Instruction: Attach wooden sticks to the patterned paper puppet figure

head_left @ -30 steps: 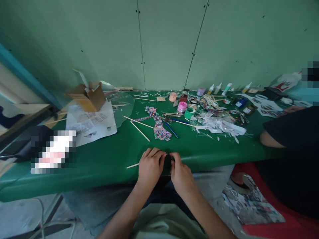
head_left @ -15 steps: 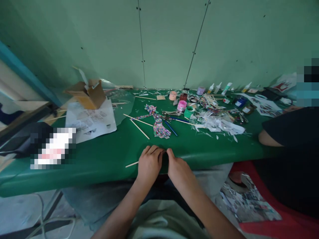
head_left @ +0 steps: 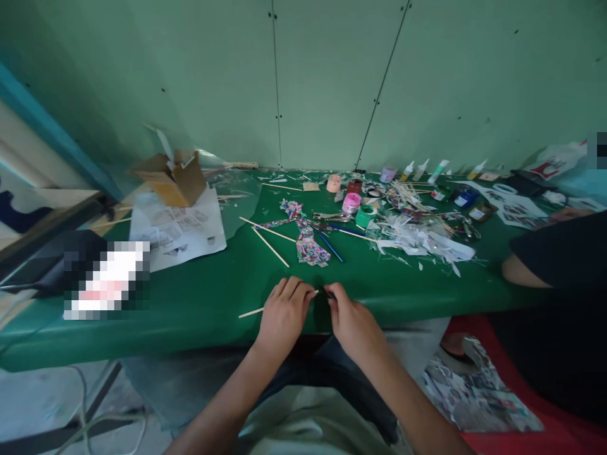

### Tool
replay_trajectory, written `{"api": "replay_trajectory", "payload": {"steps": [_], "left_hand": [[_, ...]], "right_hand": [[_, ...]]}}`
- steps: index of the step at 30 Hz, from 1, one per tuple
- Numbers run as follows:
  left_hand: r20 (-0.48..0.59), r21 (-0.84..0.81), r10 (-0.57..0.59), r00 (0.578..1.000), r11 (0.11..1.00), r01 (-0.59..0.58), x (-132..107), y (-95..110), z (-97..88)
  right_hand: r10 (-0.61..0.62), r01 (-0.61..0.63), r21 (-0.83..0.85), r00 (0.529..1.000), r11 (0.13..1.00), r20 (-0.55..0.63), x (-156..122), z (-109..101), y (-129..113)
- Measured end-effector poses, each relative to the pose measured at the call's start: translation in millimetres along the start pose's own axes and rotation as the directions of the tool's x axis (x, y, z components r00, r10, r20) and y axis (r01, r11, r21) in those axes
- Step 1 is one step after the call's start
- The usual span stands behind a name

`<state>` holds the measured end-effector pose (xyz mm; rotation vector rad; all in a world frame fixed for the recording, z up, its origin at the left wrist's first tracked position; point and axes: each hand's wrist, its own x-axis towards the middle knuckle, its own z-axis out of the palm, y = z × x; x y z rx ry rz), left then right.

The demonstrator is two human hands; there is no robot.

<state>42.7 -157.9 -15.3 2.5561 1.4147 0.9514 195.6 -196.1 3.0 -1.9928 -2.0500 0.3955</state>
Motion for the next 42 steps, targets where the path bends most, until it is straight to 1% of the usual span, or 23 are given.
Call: {"api": "replay_trajectory", "payload": {"steps": [1,2,4,6,7,10,12,16,20,22,25,26,28,29,31,33,34,36,40,41,42], "left_hand": [[-0.015,-0.029,-0.01,1.0,1.0,0.01,0.8,0.5,-4.9],[-0.028,-0.066,-0.018,0.999,0.998,0.017,1.6,1.4,-11.3],[-0.041,-0.166,-0.016,0.999,0.986,0.009,3.4,4.6,-26.6],[-0.022,-0.281,0.004,1.0,0.96,-0.01,4.7,9.3,-42.1],[-0.003,-0.342,0.028,1.0,0.939,-0.027,5.0,11.8,-48.5],[0.011,-0.485,0.086,0.996,0.872,-0.07,4.3,17.9,-59.6],[-0.017,-0.526,0.091,0.996,0.846,-0.087,3.4,19.8,-61.2],[-0.061,-0.528,0.106,0.993,0.84,-0.122,4.0,20.4,-62.2],[-0.055,-0.524,0.135,0.989,0.84,-0.143,6.3,20.6,-65.9],[-0.04,-0.538,0.148,0.988,0.83,-0.146,6.7,20.6,-66.6],[-0.041,-0.568,0.15,0.988,0.81,-0.147,6.8,18.7,-64.4],[-0.053,-0.571,0.135,0.989,0.809,-0.141,7.5,17.0,-63.1],[-0.064,-0.553,0.068,0.996,0.828,-0.092,11.2,11.6,-60.2],[-0.064,-0.53,0.024,0.998,0.846,-0.054,14.7,8.0,-58.8],[-0.068,-0.459,-0.059,0.996,0.888,0.021,25.5,-0.7,-56.4],[-0.094,-0.38,-0.112,0.989,0.923,0.068,41.2,-9.9,-54.0],[-0.113,-0.339,-0.131,0.985,0.937,0.086,50.6,-14.4,-52.7],[-0.11,-0.245,-0.163,0.98,0.96,0.132,71.4,-23.3,-49.1],[-0.151,-0.069,-0.217,0.964,0.976,0.209,110.4,-45.2,-37.2],[-0.174,-0.044,-0.221,0.96,0.975,0.216,117.2,-52.2,-33.4],[-0.191,-0.029,-0.202,0.961,0.979,0.2,122.1,-59.7,-29.6]], "right_hand": [[-0.008,0.014,0.079,0.997,0.997,-0.078,-0.3,-1.8,3.5],[-0.028,0.053,0.154,0.987,0.987,-0.16,-1.4,-4.5,5.5],[-0.114,0.199,0.27,0.947,0.942,-0.3,-5.5,-13.2,4.6],[-0.221,0.358,0.331,0.896,0.873,-0.386,-10.5,-24.2,-0.8],[-0.265,0.419,0.341,0.871,0.842,-0.414,-12.8,-29.8,-4.0],[-0.366,0.532,0.326,0.814,0.781,-0.452,-17.4,-43.0,-11.3],[-0.41,0.577,0.31,0.786,0.756,-0.462,-18.8,-48.6,-12.8],[-0.453,0.625,0.303,0.753,0.719,-0.477,-20.0,-55.8,-11.9],[-0.496,0.662,0.264,0.72,0.702,-0.486,-20.0,-60.6,-11.5],[-0.509,0.665,0.25,0.718,0.704,-0.475,-18.4,-60.2,-10.6],[-0.475,0.629,0.256,0.745,0.734,-0.468,-12.0,-54.0,-5.8],[-0.446,0.604,0.257,0.759,0.754,-0.475,-8.6,-50.5,-2.7],[-0.367,0.525,0.243,0.794,0.815,-0.485,0.2,-42.8,6.3],[-0.32,0.468,0.223,0.815,0.855,-0.483,5.5,-39.1,12.2],[-0.21,0.307,0.15,0.866,0.94,-0.454,18.0,-33.3,26.2],[-0.106,0.14,0.056,0.907,0.989,-0.408,33.0,-30.1,42.0],[-0.069,0.081,0.014,0.92,0.997,-0.386,41.2,-29.3,49.9],[-0.03,0.013,-0.051,0.935,0.999,-0.353,57.9,-28.2,64.3],[-0.022,-0.033,-0.152,0.939,0.988,-0.342,85.0,-22.9,81.6],[-0.023,-0.036,-0.166,0.94,0.986,-0.34,89.3,-21.2,83.1],[-0.026,-0.035,-0.174,0.941,0.984,-0.339,92.6,-19.6,83.6]]}}
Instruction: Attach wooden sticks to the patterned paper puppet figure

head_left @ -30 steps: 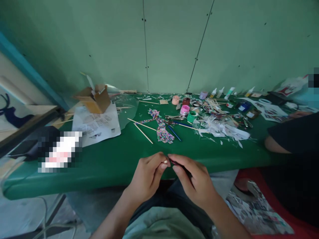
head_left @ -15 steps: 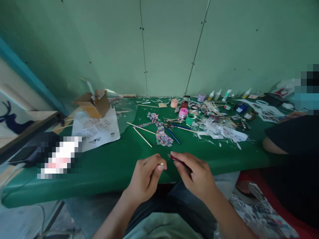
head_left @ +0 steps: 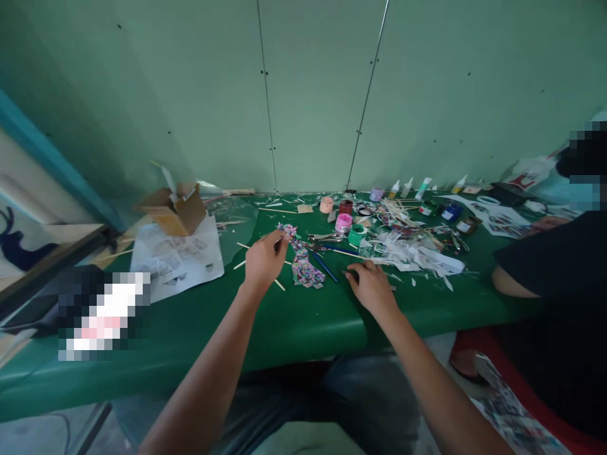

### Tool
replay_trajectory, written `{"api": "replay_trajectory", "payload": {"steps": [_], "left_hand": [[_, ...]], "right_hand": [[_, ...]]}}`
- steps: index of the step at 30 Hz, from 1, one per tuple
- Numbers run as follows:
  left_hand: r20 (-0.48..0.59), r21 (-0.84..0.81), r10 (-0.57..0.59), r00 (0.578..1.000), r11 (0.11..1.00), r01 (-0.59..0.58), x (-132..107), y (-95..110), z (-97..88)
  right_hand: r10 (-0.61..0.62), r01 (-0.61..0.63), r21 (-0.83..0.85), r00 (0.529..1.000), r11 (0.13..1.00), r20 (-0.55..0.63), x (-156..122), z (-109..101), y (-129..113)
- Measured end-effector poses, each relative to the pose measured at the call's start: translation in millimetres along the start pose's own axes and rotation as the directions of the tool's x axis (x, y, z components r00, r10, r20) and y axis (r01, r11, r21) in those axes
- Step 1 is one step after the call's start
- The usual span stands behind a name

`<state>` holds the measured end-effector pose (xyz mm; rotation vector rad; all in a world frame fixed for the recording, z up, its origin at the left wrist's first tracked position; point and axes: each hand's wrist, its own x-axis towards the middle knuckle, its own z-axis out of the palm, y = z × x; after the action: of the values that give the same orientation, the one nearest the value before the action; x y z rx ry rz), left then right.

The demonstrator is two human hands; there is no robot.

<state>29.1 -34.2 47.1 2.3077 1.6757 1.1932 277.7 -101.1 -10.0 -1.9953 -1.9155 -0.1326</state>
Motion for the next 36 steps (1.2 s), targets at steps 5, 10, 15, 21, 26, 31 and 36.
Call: {"api": "replay_trajectory", "payload": {"steps": [5,10,15,21,26,31,36], "left_hand": [[-0.068,0.025,0.112,0.991,0.994,-0.11,2.8,-35.8,16.6],[-0.023,0.014,0.084,0.996,0.996,-0.084,-7.5,-49.0,22.7],[0.025,0.06,0.098,0.995,0.993,-0.099,-9.5,-44.6,24.9],[0.026,0.081,0.079,0.997,0.993,-0.081,-11.9,-44.8,28.4],[-0.059,0.052,-0.004,0.998,0.999,0.007,-10.3,-46.9,27.3],[-0.14,0.034,-0.081,0.987,0.996,0.086,-9.8,-46.8,23.5],[-0.136,0.018,-0.059,0.989,0.998,0.062,-11.2,-44.2,23.7]], "right_hand": [[-0.027,0.027,0.004,1.0,1.0,0.012,9.5,2.4,-5.0],[-0.022,0.02,0.03,0.997,0.999,0.075,28.9,-3.3,-12.2],[-0.006,0.007,-0.011,0.991,1.0,0.135,47.0,-4.2,-21.1],[0.014,0.009,-0.079,0.956,0.997,0.292,55.0,9.6,-26.3],[0.019,0.021,-0.107,0.936,0.994,0.352,66.7,10.3,-28.8],[-0.014,0.061,-0.106,0.919,0.993,0.394,78.5,4.6,-29.6],[-0.027,0.058,-0.088,0.947,0.994,0.319,73.3,8.6,-29.7]]}}
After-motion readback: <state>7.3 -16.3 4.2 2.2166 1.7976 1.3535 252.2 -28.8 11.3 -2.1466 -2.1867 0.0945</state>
